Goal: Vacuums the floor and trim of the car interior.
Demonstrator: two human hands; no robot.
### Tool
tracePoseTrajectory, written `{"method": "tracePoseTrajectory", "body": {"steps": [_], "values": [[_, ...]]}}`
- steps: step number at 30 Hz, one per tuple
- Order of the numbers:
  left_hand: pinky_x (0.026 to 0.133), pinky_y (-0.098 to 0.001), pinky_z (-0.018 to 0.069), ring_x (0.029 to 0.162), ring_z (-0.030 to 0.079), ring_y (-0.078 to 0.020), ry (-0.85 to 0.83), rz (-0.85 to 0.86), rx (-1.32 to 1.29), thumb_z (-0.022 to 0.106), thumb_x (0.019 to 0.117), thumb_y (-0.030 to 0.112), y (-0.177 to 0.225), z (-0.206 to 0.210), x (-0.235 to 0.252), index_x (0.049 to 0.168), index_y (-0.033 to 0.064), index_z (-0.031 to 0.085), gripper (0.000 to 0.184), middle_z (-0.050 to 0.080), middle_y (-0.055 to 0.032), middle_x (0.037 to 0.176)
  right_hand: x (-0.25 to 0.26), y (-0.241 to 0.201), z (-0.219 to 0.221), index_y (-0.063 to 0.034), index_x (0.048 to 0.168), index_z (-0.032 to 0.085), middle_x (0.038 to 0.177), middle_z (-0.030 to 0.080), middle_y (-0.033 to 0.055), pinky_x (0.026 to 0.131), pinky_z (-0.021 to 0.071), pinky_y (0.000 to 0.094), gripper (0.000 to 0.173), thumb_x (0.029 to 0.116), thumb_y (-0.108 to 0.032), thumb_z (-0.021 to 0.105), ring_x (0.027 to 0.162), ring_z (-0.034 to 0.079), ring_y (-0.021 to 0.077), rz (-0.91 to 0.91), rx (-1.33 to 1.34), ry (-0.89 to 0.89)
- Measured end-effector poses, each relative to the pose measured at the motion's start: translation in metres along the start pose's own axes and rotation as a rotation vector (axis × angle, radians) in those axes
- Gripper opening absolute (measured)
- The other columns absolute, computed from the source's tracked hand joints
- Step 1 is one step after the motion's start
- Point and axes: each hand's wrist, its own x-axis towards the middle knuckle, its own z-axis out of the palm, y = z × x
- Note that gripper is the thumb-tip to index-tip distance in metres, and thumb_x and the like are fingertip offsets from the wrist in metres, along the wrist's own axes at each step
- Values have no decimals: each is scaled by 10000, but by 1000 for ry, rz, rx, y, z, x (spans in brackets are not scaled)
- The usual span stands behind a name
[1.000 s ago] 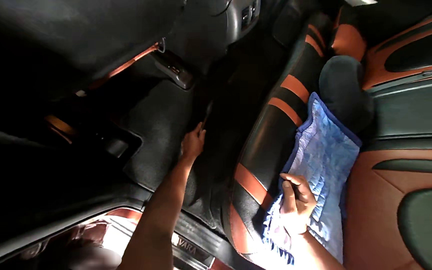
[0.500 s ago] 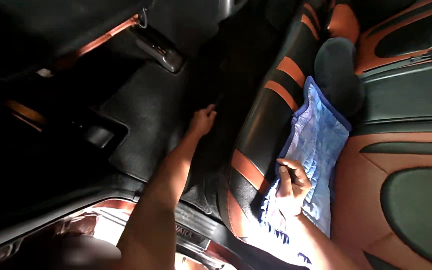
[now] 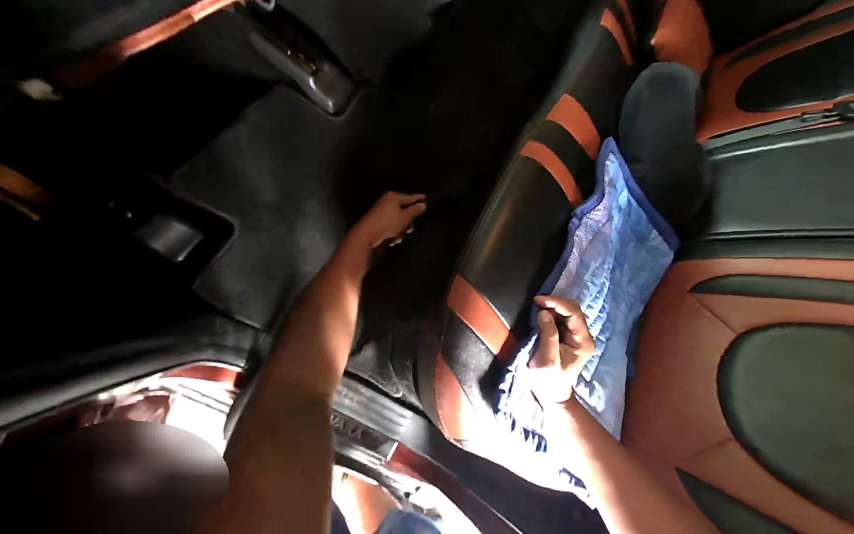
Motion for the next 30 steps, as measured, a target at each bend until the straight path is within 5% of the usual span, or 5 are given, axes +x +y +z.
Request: {"method": "tracePoseTrajectory", "body": {"steps": [14,18,23,27,30], "values": [[453,-325,466,477,518,-159,193,-257,-9,536,1078,380,-59,14,-193,1423,223,622,389,659,-97,763,2,-3,2,43,1078,692,930,679,70,732,572,254,213,949,-29,538,795,645,101,9,-29,-20],[686,-563,566,714,672,-324,518,-290,70,517,1077,400,-79,9,-218,1440,219,613,417,704,-180,903,4,-4,5,16,1093,696,919,669,53,708,565,266,215,954,-36,541,778,634,102,-11,-8,-7],[604,-417,574,644,644,-180,340,-323,-67,517,1066,441,-120,101,-328,1474,292,576,438,706,-71,883,4,-4,4,1,1133,690,939,675,55,731,563,289,227,967,-28,538,797,637,115,-29,-33,-39],[674,-521,582,708,685,-255,676,-479,34,520,1067,427,-132,100,-385,1418,247,623,408,723,-123,919,7,-4,3,-3,1127,693,926,676,49,696,558,266,222,967,-39,544,770,633,94,-37,-36,-46],[912,-566,554,966,727,-310,598,-464,115,495,1075,427,-126,141,-384,1530,243,513,491,743,-161,1104,4,-7,2,-9,1148,684,963,667,70,737,560,283,223,992,-80,541,820,636,118,-13,-50,-70]]}}
